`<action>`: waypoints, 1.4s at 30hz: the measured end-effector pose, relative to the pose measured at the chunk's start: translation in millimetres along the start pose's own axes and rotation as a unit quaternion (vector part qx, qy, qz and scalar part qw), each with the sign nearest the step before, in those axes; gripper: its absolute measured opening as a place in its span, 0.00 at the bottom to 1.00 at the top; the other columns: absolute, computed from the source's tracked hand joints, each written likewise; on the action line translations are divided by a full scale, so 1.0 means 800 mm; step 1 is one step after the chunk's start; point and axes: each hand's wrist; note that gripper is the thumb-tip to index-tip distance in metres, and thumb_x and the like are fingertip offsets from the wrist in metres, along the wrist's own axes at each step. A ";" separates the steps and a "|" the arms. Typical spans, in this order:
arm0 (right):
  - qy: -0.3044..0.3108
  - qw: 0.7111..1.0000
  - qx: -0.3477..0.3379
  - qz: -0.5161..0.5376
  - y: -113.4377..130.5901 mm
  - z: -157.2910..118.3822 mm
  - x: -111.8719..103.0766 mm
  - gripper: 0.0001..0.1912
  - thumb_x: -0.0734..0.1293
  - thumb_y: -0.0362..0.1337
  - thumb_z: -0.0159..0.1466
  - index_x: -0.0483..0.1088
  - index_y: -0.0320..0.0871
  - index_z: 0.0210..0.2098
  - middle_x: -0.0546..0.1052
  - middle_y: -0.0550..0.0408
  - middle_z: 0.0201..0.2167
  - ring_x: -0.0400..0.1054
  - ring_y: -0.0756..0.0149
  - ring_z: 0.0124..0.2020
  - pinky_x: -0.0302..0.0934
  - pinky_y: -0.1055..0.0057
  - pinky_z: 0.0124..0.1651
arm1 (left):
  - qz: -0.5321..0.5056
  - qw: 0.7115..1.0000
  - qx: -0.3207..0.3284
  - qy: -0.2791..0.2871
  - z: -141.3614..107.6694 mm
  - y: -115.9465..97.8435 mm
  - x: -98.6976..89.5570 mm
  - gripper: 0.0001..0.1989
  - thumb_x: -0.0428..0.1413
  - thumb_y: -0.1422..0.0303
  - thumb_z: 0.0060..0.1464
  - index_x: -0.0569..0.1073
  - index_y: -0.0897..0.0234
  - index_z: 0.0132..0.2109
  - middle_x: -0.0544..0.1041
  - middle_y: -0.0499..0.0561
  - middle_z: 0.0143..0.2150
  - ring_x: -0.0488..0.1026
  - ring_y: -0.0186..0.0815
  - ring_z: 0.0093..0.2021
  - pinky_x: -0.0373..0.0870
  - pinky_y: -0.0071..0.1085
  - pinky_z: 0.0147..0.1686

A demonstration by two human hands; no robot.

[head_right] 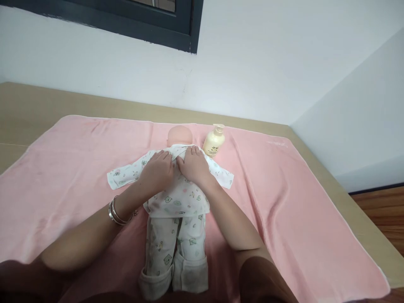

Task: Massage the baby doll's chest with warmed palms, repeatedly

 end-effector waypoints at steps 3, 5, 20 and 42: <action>-0.021 0.999 0.006 -0.031 0.006 -0.006 0.007 0.32 0.52 0.42 0.72 0.54 0.21 0.66 0.57 0.27 0.69 0.49 0.42 0.72 0.46 0.48 0.72 | 0.012 1.000 0.010 0.019 -0.002 -0.002 -0.008 0.17 0.43 0.73 0.63 0.75 0.74 0.46 0.76 0.67 0.48 0.71 0.51 0.54 0.66 0.47 0.59; -0.030 0.999 0.003 -0.038 0.014 -0.019 0.006 0.29 0.52 0.40 0.72 0.60 0.22 0.63 0.62 0.27 0.67 0.52 0.43 0.71 0.48 0.50 0.71 | 0.021 0.999 0.035 0.018 0.005 0.007 -0.006 0.17 0.43 0.72 0.63 0.76 0.73 0.44 0.76 0.66 0.47 0.71 0.50 0.53 0.67 0.45 0.58; -0.055 0.998 -0.037 -0.025 0.010 -0.010 0.014 0.30 0.53 0.37 0.71 0.55 0.20 0.66 0.60 0.28 0.68 0.50 0.44 0.72 0.44 0.50 0.73 | -0.056 0.997 0.027 0.055 0.004 0.016 -0.028 0.13 0.43 0.73 0.60 0.72 0.65 0.35 0.77 0.61 0.40 0.74 0.45 0.42 0.72 0.42 0.47; -0.122 0.988 -0.095 -0.001 0.033 -0.033 0.019 0.29 0.56 0.41 0.70 0.58 0.38 0.68 0.52 0.38 0.73 0.41 0.41 0.74 0.35 0.30 0.70 | -0.478 0.854 -0.193 0.073 -0.007 0.068 -0.156 0.14 0.59 0.63 0.46 0.82 0.57 0.42 0.80 0.50 0.55 0.71 0.47 0.62 0.65 0.42 0.64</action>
Point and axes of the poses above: each hand's wrist, its own z-axis towards the middle knuckle, its own x-axis out of the palm, y = z × x
